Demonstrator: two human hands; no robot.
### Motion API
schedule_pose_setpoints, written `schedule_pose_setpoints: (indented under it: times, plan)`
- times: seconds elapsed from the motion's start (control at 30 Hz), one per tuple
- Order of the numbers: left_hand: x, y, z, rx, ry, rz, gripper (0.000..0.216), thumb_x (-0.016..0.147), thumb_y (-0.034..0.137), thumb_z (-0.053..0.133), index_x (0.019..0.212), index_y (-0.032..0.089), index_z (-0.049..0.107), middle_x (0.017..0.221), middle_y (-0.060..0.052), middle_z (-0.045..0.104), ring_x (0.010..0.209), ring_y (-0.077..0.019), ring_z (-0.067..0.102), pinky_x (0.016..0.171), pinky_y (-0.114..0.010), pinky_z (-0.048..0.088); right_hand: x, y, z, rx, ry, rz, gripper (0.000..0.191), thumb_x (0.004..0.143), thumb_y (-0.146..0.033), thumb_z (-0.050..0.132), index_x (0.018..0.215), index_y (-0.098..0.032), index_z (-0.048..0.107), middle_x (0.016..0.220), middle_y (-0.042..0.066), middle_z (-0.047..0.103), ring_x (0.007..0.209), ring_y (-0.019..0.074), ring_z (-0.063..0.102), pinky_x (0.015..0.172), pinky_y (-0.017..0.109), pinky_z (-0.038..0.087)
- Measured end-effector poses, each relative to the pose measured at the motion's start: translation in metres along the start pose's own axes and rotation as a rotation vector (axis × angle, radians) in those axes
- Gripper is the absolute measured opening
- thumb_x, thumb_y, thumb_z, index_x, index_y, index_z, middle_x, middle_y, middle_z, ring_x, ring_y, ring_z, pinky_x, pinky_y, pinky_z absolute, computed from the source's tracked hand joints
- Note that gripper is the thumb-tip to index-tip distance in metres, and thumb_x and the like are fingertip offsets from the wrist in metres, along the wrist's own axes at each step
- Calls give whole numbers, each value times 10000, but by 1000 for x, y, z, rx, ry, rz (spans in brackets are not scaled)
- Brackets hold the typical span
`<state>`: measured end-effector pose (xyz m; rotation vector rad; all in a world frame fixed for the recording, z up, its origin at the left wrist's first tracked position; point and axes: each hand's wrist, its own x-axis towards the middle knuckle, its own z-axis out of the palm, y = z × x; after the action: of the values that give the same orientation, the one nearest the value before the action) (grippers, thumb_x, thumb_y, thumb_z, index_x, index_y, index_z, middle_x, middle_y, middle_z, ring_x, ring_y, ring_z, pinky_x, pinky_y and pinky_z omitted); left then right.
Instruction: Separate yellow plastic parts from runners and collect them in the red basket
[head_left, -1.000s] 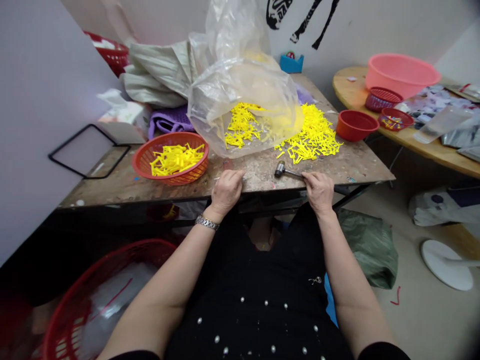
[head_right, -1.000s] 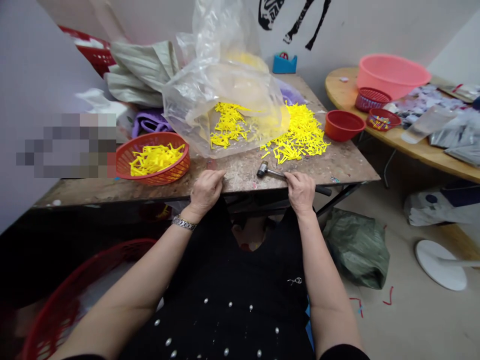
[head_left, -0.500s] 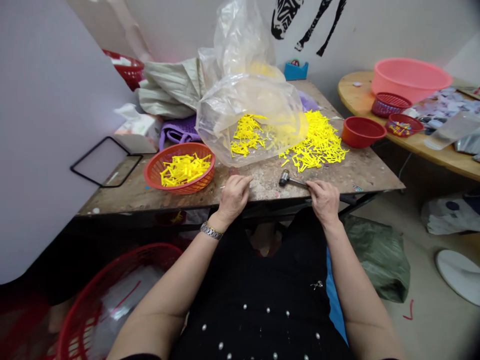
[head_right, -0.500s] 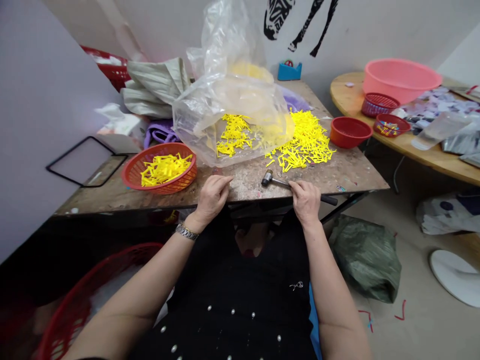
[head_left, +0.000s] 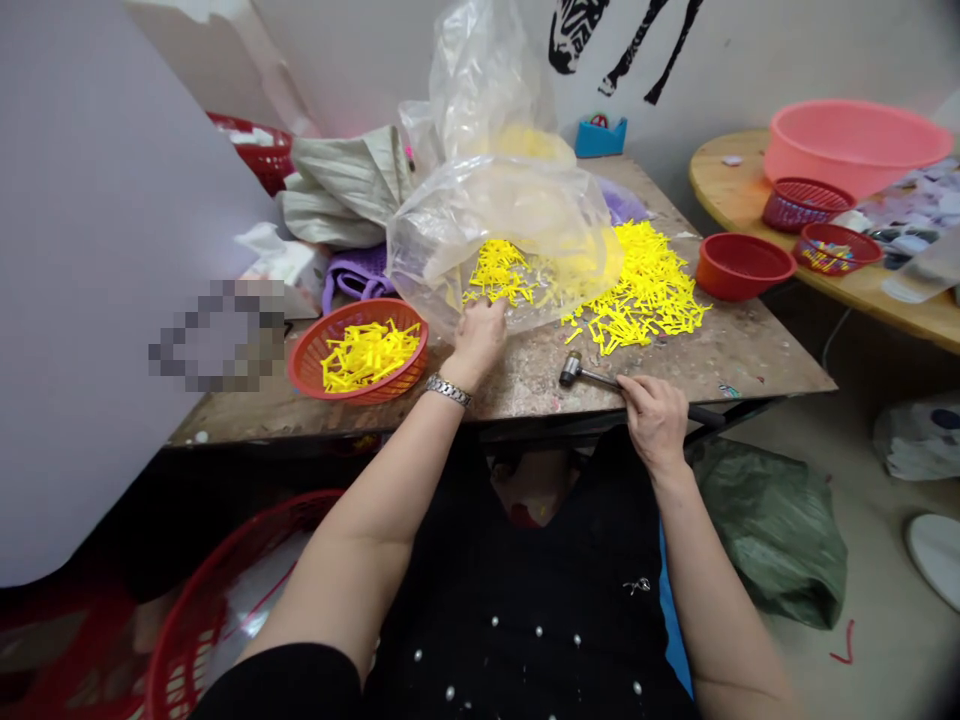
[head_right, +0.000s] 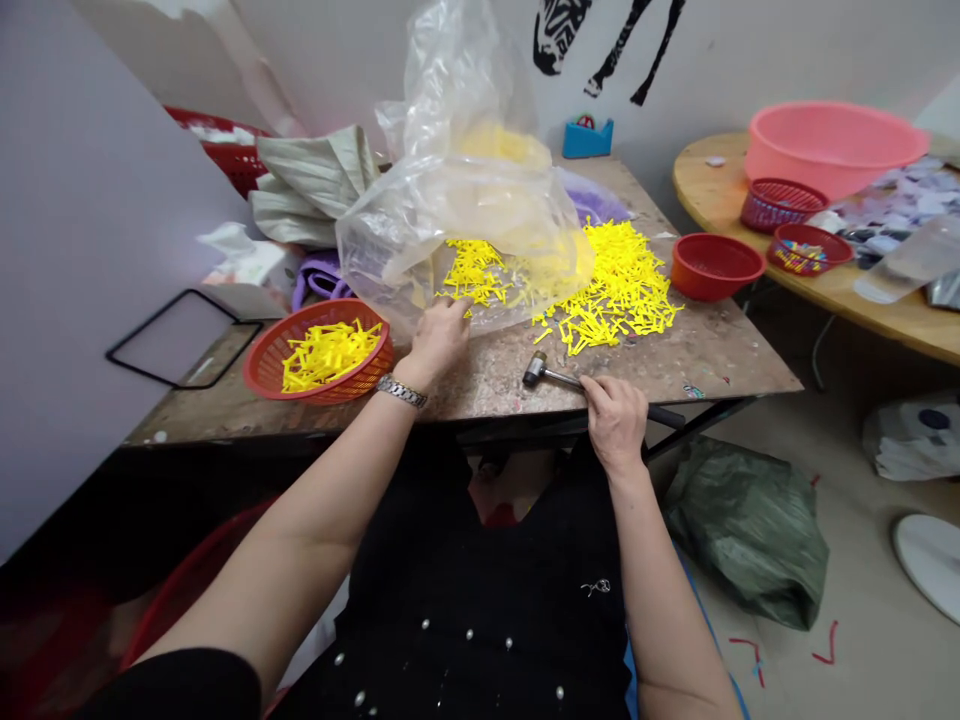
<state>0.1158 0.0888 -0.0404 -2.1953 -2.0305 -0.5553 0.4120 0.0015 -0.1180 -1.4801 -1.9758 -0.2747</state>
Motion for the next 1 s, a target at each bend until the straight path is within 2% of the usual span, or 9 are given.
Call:
schedule_pose_setpoints:
  times: [0.13, 0.27, 0.43, 0.6, 0.83, 0.93, 1.0]
  plan:
    - [19, -7, 14, 82, -61, -55, 370, 917, 134, 437, 1208, 144, 666, 1154, -222, 656, 1110, -352, 602, 889, -436, 503, 1, -2, -2, 0, -13, -3, 272, 989, -248, 534, 1165, -250, 742, 1051, 65, 757, 959, 222, 606, 838, 361, 359]
    - [33, -21, 30, 107, -117, -108, 328, 902, 157, 447, 1125, 131, 687, 1110, -217, 671, 1074, -333, 600, 916, -442, 493, 1, -2, -3, 3, -22, -2, 277, 1000, -246, 525, 1175, -247, 740, 1056, 60, 760, 970, 221, 615, 843, 359, 359]
    - [44, -31, 42, 117, -143, -127, 307, 895, 176, 462, 1080, 152, 706, 1105, -211, 668, 1039, -337, 603, 879, -448, 508, 1, -3, -4, 6, -17, 1, 268, 1000, -240, 533, 1169, -247, 740, 1046, 52, 761, 964, 219, 619, 839, 362, 361]
    - [47, -33, 45, 101, -145, -71, 313, 909, 160, 448, 1066, 143, 718, 1121, -219, 648, 1035, -337, 613, 862, -448, 508, 1, -4, -5, 10, -35, 17, 271, 994, -236, 531, 1176, -254, 731, 1053, 55, 761, 963, 223, 621, 842, 366, 366]
    - [45, -32, 43, -17, -202, 138, 259, 909, 139, 476, 967, 181, 725, 1096, -144, 674, 1077, -276, 602, 950, -393, 483, 2, -6, -7, 5, -24, 12, 268, 997, -240, 525, 1167, -246, 733, 1056, 58, 758, 968, 225, 628, 853, 370, 383]
    - [42, -33, 42, -74, -175, 156, 273, 911, 136, 485, 1049, 188, 715, 1136, -135, 675, 1090, -270, 602, 960, -390, 481, 2, -6, -7, 8, -29, 13, 268, 997, -239, 525, 1165, -242, 734, 1061, 62, 758, 974, 227, 629, 852, 371, 385]
    - [42, -33, 42, -110, -115, 111, 306, 924, 143, 481, 1142, 178, 693, 1169, -146, 666, 1109, -275, 600, 977, -398, 475, 2, -6, -7, 3, -23, 4, 267, 995, -234, 528, 1163, -236, 735, 1059, 62, 759, 969, 226, 631, 843, 368, 386]
